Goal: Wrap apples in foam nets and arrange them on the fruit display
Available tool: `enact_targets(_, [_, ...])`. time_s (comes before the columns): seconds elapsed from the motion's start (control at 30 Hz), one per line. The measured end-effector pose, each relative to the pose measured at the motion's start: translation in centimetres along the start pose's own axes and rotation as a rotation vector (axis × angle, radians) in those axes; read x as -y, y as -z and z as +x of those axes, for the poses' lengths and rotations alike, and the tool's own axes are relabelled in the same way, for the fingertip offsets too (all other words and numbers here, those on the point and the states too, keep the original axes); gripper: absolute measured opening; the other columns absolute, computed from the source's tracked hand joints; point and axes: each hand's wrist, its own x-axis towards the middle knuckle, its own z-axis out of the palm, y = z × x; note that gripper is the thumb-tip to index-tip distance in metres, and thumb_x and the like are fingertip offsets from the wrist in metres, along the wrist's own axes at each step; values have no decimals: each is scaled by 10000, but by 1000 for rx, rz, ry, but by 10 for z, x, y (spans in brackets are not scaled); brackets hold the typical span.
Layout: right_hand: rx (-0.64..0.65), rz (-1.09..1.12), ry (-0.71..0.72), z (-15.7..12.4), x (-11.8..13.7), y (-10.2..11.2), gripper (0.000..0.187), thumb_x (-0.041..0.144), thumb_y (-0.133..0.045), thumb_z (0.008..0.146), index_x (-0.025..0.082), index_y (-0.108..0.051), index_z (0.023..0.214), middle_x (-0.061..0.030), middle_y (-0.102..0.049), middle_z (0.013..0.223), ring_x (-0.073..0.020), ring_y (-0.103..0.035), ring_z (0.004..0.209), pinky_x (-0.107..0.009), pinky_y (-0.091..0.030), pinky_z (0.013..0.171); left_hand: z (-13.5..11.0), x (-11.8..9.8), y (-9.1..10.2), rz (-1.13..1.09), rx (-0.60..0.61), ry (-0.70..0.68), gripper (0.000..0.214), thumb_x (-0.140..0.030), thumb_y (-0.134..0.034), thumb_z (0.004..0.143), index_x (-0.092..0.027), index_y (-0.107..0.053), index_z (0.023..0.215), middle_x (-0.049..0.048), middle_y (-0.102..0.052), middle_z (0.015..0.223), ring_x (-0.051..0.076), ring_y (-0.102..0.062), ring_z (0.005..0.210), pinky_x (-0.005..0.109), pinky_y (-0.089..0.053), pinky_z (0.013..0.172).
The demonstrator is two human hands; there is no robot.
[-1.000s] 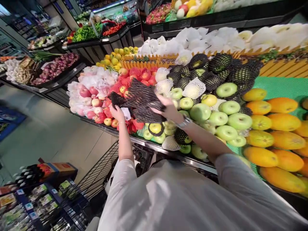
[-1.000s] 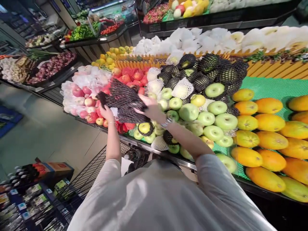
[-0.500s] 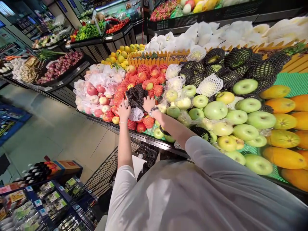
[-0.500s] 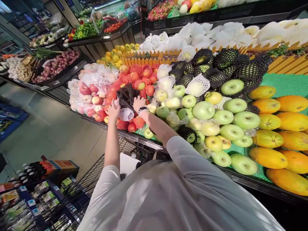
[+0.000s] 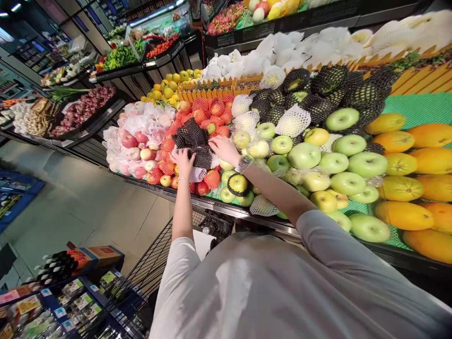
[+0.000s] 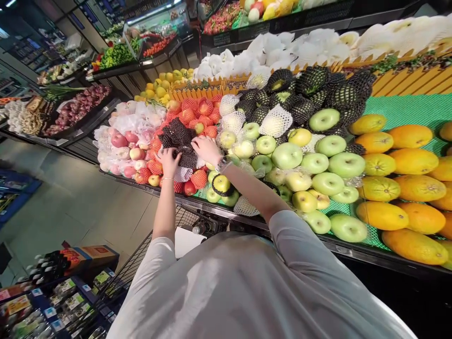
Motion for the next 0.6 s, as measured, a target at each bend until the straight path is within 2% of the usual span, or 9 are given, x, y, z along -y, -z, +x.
enact_targets(0.1, [-162, 184, 18, -26, -13, 31, 301, 241, -437, 994, 119, -655, 1162, -109, -667, 1171, -233, -589, 1095, -377, -417, 1018, 4, -8, 20, -25, -214, 9, 325, -438, -541, 910, -228, -655, 1129, 114, -520, 1394, 301, -400, 1357, 515, -212, 1210])
enact_targets(0.2, [-331, 328, 58, -64, -20, 60, 277, 301, -434, 996, 184, -667, 1092, -66, -686, 1114, -212, -609, 1061, -370, -462, 990, 5, -16, 45, -95, -407, -2, 247, -398, -576, 893, -233, -654, 1059, 81, -491, 1429, 276, -407, 1370, 479, -307, 1183])
enact_targets(0.27, [-374, 396, 77, -96, -21, 76, 302, 386, -431, 1000, 218, -671, 1069, -53, -697, 1100, -215, -624, 1043, -389, -484, 970, -4, -25, 58, -198, -446, -17, 215, -361, -550, 905, -221, -638, 1042, 77, -590, 1298, 253, -515, 1267, 456, -397, 1128])
enact_targets(0.33, [-393, 470, 78, -131, -22, 85, 320, 451, -457, 989, 232, -666, 1093, -55, -700, 1122, -211, -645, 994, -393, -508, 939, -27, -38, 65, -342, -433, -38, 220, -351, -512, 917, -207, -618, 1044, 66, -660, 1105, 222, -616, 1095, 411, -499, 1018])
enact_targets(0.43, [-374, 564, 60, -187, -25, 89, 299, 438, -514, 976, 252, -628, 1181, -61, -685, 1161, -192, -663, 937, -382, -531, 905, -83, -69, 59, -516, -305, -111, 200, -390, -531, 894, -231, -621, 975, 31, -677, 954, 199, -654, 960, 358, -557, 897])
enact_targets(0.53, [-263, 624, 33, -238, -37, 78, 343, 407, -574, 953, 266, -570, 1267, -66, -678, 1164, -187, -665, 929, -377, -555, 881, -143, -106, 39, -677, 49, -258, 150, -408, -610, 840, -268, -650, 875, 11, -694, 892, 199, -665, 891, 353, -563, 858])
enact_targets(0.6, [-309, 625, -90, -265, -48, 67, 375, 404, -614, 932, 266, -552, 1275, -64, -677, 1149, -189, -657, 939, -380, -558, 888, -172, -127, 25, -818, 231, -269, 143, -386, -642, 818, -252, -658, 865, 12, -704, 876, 196, -668, 860, 350, -558, 844])
